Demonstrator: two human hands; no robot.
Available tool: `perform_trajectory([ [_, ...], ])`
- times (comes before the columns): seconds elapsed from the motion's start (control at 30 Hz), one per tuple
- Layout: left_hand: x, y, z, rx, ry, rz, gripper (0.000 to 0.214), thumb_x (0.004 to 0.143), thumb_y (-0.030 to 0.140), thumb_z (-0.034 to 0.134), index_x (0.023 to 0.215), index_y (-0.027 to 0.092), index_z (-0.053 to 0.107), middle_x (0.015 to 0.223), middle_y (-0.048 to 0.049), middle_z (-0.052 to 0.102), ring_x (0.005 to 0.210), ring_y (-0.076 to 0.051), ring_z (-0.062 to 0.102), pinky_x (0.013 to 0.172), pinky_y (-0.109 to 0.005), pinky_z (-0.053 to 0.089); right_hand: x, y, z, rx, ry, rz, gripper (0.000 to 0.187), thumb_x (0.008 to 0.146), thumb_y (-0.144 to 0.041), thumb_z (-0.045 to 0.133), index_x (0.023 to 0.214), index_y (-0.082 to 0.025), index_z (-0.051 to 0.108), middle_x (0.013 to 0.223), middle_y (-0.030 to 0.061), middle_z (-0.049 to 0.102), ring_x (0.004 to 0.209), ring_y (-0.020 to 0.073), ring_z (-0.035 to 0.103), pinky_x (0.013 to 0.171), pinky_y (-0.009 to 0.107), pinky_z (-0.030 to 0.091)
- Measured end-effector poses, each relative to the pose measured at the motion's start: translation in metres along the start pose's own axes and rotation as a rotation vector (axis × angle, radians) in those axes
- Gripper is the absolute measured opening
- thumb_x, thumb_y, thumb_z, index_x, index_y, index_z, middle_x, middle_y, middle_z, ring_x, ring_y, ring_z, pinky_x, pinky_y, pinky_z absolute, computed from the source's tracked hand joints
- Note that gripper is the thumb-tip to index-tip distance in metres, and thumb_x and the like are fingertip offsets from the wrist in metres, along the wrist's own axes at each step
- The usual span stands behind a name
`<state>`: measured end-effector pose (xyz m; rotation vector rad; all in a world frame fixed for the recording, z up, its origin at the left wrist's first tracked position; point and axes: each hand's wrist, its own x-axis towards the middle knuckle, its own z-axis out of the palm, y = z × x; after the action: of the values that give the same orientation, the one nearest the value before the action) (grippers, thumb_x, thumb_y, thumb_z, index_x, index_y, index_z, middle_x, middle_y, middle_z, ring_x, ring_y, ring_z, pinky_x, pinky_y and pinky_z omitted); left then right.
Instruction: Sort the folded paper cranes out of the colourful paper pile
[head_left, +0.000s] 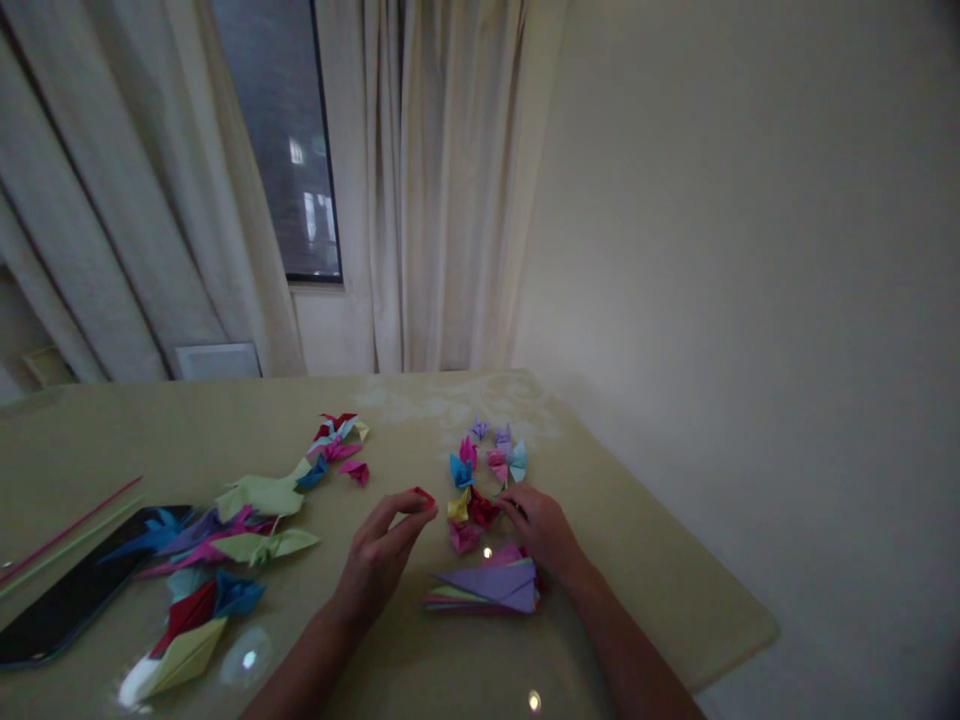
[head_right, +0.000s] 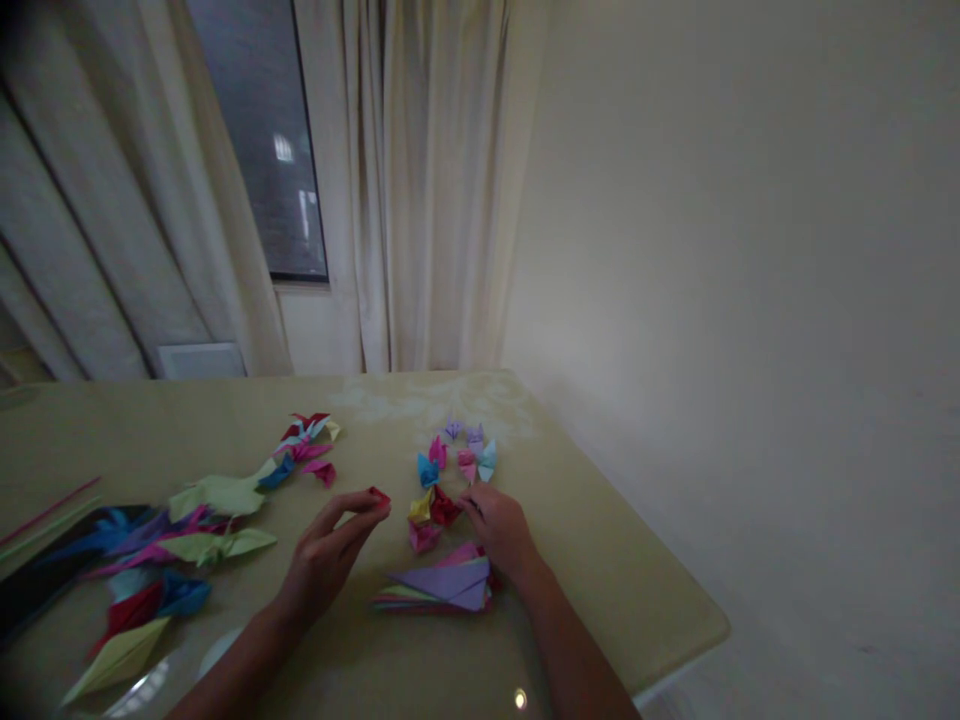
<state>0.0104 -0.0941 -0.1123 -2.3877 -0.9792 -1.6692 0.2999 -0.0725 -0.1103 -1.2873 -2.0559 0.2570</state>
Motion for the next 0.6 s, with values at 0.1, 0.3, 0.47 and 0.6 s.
perform_trajectory([
  [0.1,-0.001,0.001,0.002,-0.042,-0.031,0.001,0.022,0.103,0.017,0.06,0.116,0.025,0.076,0.109,-0.0052,0.072,0.102,-0.015,0.075,0.091,-0.024,0.062,-0.001,0.0,-0.001,-0.072,-0.03,-0.005,0.038,0.11,-0.043,0.047,0.094,-0.023,0.075,0.087,0.0062,0.073,0.08,0.0215,0.068,0.074,0.03,0.049],
  [0.3,-0.008,0.009,0.011,-0.086,-0.13,0.001,0.023,0.104,0.016,0.057,0.119,0.024,0.072,0.113,-0.0064,0.071,0.103,-0.015,0.074,0.09,-0.023,0.061,-0.004,-0.024,-0.006,0.097,0.0,-0.09,0.033,0.105,-0.047,0.059,0.124,-0.023,0.073,0.103,0.0089,0.072,0.089,0.0226,0.068,0.081,0.031,0.052],
  [0.47,-0.005,0.026,0.014,-0.125,-0.204,0.057,0.031,0.104,0.011,0.052,0.126,0.024,0.069,0.115,-0.0068,0.072,0.106,-0.016,0.073,0.093,-0.024,0.06,-0.005,-0.044,0.001,0.316,-0.086,-0.225,0.031,0.101,-0.043,0.067,0.127,-0.026,0.073,0.114,0.0091,0.07,0.097,0.0218,0.068,0.083,0.031,0.056],
  [0.6,-0.004,0.035,0.016,-0.112,-0.255,0.091,0.032,0.105,0.013,0.048,0.127,0.025,0.068,0.119,-0.0069,0.073,0.111,-0.017,0.072,0.097,-0.026,0.058,-0.005,-0.045,0.007,0.367,-0.071,-0.28,0.019,0.105,-0.034,0.061,0.108,-0.024,0.077,0.104,0.0081,0.071,0.098,0.0209,0.069,0.085,0.03,0.056],
])
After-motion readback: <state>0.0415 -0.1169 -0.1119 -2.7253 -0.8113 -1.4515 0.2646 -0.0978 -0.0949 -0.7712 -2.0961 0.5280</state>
